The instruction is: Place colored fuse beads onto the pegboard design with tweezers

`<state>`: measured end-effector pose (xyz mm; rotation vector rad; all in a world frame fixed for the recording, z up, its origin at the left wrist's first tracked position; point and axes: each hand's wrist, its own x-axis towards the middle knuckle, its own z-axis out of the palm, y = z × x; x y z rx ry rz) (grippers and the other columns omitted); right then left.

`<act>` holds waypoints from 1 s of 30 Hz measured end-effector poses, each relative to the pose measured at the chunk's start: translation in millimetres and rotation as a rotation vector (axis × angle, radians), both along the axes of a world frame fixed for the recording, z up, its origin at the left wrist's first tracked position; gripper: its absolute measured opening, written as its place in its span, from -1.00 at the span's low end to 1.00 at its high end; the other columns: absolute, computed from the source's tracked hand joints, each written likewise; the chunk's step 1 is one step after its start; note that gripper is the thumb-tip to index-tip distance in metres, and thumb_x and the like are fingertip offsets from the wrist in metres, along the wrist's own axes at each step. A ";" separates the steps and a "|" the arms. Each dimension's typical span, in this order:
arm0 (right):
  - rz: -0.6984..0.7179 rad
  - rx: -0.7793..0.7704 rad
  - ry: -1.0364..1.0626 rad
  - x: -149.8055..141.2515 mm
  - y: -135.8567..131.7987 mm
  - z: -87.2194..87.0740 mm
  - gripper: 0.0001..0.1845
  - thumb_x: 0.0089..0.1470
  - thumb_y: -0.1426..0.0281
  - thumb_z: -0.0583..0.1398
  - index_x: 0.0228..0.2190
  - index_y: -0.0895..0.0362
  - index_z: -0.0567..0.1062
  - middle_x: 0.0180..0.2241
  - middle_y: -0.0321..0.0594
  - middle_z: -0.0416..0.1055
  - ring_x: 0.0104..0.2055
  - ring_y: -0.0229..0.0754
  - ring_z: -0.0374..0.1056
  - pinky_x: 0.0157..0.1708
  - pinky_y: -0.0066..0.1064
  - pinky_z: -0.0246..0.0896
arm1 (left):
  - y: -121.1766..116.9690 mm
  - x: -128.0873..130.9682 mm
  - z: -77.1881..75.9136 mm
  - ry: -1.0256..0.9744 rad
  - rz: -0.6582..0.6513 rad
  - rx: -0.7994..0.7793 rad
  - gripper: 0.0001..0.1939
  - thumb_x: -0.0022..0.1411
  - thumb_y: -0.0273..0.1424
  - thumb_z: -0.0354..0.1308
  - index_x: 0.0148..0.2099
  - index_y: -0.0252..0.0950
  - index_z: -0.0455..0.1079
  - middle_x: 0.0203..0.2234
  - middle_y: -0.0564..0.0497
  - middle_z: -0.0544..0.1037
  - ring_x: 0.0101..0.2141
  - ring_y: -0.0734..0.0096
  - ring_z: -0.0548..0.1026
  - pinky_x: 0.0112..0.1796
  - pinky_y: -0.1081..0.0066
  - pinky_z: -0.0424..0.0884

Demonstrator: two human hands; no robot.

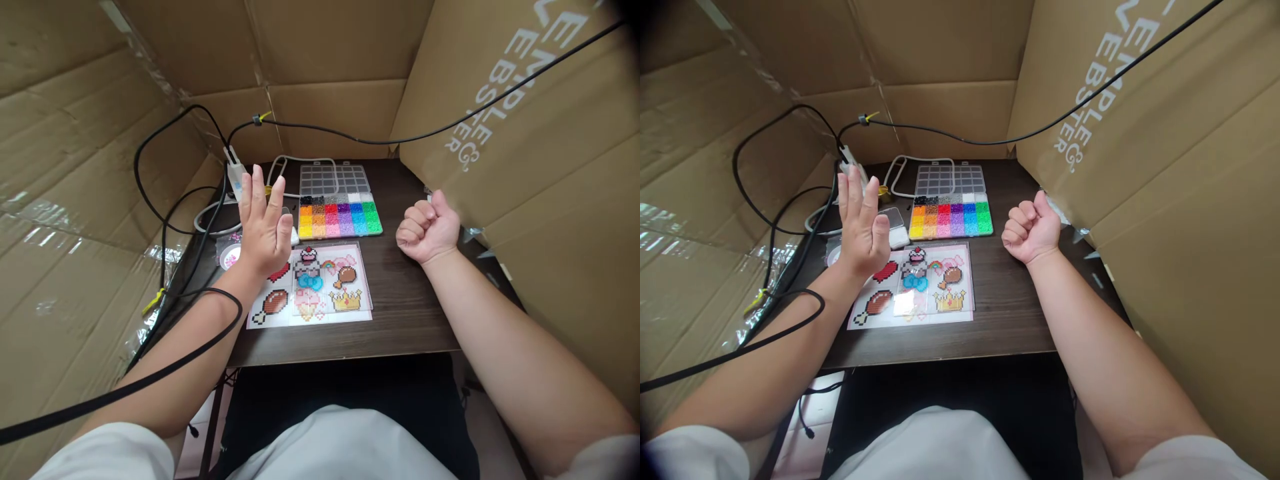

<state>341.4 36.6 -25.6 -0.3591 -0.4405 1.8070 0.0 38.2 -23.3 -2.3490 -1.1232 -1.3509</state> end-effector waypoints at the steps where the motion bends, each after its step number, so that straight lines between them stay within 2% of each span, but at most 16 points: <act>1: -0.003 0.000 -0.002 -0.6 -0.2 0.8 -0.27 0.26 -0.09 0.15 -0.68 0.08 0.01 -0.74 -0.50 -0.16 -0.74 -0.41 -0.34 -0.76 -0.48 -0.38 | 0.3 -0.5 -0.5 0.000 -0.001 0.010 -0.35 0.48 0.02 -0.19 0.53 0.10 -0.08 0.53 0.19 -0.15 0.49 -0.03 -0.26 0.41 -0.13 -0.32; 5: -0.022 0.013 -0.028 -2.9 -0.9 3.2 -0.16 0.11 -0.34 0.06 -0.71 0.08 -0.01 -0.75 -0.46 -0.11 -0.74 -0.40 -0.26 -0.75 -0.48 -0.34 | 2.8 -2.5 -3.6 0.009 0.004 0.039 -0.37 0.49 -0.03 -0.19 0.53 0.10 -0.10 0.54 0.21 -0.20 0.49 -0.05 -0.26 0.41 -0.16 -0.31; 12: -0.120 0.054 -0.076 -3.4 0.5 0.4 -0.14 0.04 -0.36 0.12 -0.75 0.09 0.00 -0.80 -0.46 -0.15 -0.75 -0.39 -0.27 -0.75 -0.46 -0.33 | 4.0 -5.0 -5.5 0.043 0.052 0.049 -0.36 0.51 -0.13 -0.14 0.54 0.07 -0.16 0.54 0.21 -0.32 0.49 -0.03 -0.35 0.40 -0.17 -0.35; 17: -0.158 0.088 -0.099 -3.7 0.7 -0.2 -0.20 -0.02 -0.28 0.26 -0.74 0.08 0.09 -0.80 -0.50 -0.19 -0.74 -0.38 -0.26 -0.74 -0.48 -0.28 | 3.5 -5.2 -6.6 0.022 0.061 0.028 -0.33 0.49 -0.11 -0.10 0.54 0.09 -0.18 0.54 0.19 -0.30 0.49 -0.07 -0.35 0.39 -0.20 -0.37; 21: -0.148 0.093 -0.107 -5.7 -0.2 1.2 -0.25 -0.05 -0.22 0.33 -0.70 0.07 0.14 -0.77 -0.51 -0.17 -0.72 -0.38 -0.21 -0.73 -0.48 -0.22 | 3.5 -5.9 -6.6 0.043 0.067 0.035 -0.32 0.49 -0.13 -0.10 0.55 0.09 -0.23 0.54 0.24 -0.36 0.49 -0.03 -0.38 0.40 -0.17 -0.36; 26: -0.132 0.118 -0.126 -3.2 1.3 -2.8 -0.27 -0.12 -0.13 0.43 -0.67 0.07 0.13 -0.75 -0.54 -0.24 -0.72 -0.39 -0.22 -0.74 -0.46 -0.32 | 3.2 -6.9 -6.5 0.049 0.085 0.034 -0.31 0.50 -0.15 -0.10 0.55 0.10 -0.26 0.53 0.27 -0.41 0.49 -0.01 -0.42 0.40 -0.16 -0.36; 30: -0.182 0.104 -0.136 -0.2 3.7 -6.6 -0.30 -0.13 -0.04 0.47 -0.66 0.07 0.13 -0.74 -0.56 -0.28 -0.73 -0.40 -0.30 -0.75 -0.45 -0.43 | 2.0 -7.0 -6.6 0.041 0.092 0.022 -0.31 0.50 -0.15 -0.10 0.55 0.12 -0.27 0.53 0.25 -0.42 0.48 -0.04 -0.43 0.39 -0.20 -0.37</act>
